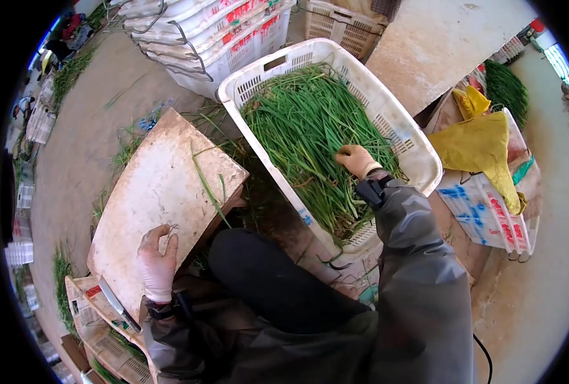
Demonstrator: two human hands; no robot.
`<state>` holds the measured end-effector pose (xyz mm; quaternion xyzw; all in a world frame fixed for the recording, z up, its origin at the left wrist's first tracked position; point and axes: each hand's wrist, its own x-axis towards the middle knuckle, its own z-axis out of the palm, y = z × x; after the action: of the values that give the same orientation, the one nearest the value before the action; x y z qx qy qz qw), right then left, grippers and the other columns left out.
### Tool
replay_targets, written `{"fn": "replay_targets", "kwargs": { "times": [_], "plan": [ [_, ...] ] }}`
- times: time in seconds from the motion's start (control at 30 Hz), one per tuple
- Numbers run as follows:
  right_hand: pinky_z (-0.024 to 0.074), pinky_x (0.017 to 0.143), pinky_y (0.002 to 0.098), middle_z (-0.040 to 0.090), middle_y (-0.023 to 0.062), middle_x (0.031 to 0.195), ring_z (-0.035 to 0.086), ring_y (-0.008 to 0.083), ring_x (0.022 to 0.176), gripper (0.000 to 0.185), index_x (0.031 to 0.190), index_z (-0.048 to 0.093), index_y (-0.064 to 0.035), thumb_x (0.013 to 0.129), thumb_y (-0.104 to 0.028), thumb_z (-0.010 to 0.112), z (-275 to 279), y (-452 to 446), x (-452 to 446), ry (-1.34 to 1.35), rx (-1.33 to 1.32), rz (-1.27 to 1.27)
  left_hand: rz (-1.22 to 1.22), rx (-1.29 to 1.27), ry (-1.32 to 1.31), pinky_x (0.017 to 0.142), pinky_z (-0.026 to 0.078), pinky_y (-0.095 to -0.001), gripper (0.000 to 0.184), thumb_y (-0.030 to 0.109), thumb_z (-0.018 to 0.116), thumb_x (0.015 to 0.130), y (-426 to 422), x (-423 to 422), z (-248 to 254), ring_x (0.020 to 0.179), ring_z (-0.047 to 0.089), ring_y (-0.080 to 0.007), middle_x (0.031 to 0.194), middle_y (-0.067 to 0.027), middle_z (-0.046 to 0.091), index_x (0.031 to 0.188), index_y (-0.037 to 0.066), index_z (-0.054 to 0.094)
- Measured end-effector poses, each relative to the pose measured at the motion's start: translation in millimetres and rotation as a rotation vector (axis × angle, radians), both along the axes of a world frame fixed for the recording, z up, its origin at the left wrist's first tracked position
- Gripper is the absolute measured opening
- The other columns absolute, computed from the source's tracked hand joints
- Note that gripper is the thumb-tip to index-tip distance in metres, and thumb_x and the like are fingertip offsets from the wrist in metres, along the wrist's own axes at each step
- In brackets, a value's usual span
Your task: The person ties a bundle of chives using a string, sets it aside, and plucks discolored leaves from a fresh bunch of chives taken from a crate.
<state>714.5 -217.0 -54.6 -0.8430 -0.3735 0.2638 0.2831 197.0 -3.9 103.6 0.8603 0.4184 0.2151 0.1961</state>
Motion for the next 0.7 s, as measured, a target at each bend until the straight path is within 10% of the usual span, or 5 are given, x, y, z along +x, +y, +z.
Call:
{"fn": "replay_targets", "kwargs": {
  "times": [0.1, 0.33, 0.7],
  "plan": [
    [0.0543, 0.082, 0.0482, 0.074, 0.0168, 0.1, 0.068, 0.0389, 0.096, 0.026, 0.101, 0.07, -0.0067, 0.093, -0.031, 0.067, 31, 1, -28, -0.647, -0.093, -0.192, -0.012, 0.006, 0.005, 0.089, 0.053, -0.0427, 0.022, 0.012, 0.074, 0.085, -1, 1, -2, 0.098, 0.067, -0.0365, 0.101, -0.0164, 0.072, 0.104, 0.003, 0.071],
    [0.055, 0.079, 0.0476, 0.074, 0.0143, 0.094, 0.07, 0.038, 0.09, 0.029, 0.103, 0.072, -0.0121, 0.09, -0.038, 0.069, 32, 16, -66, -0.248, -0.188, 0.09, -0.005, -0.009, 0.013, 0.09, 0.053, -0.0431, 0.022, 0.012, 0.075, 0.085, -4, -1, -3, 0.099, 0.068, -0.0369, 0.102, -0.0168, 0.072, 0.105, 0.003, 0.072],
    [0.0558, 0.087, 0.0454, 0.075, 0.0139, 0.102, 0.07, 0.036, 0.099, 0.024, 0.109, 0.077, -0.0167, 0.089, -0.027, 0.067, 16, 35, -74, -0.374, -0.32, 0.179, -0.006, -0.008, 0.02, 0.089, 0.054, -0.0426, 0.022, 0.012, 0.075, 0.085, -3, 1, -4, 0.098, 0.068, -0.0363, 0.101, -0.0165, 0.072, 0.105, 0.003, 0.072]
  ]
}}
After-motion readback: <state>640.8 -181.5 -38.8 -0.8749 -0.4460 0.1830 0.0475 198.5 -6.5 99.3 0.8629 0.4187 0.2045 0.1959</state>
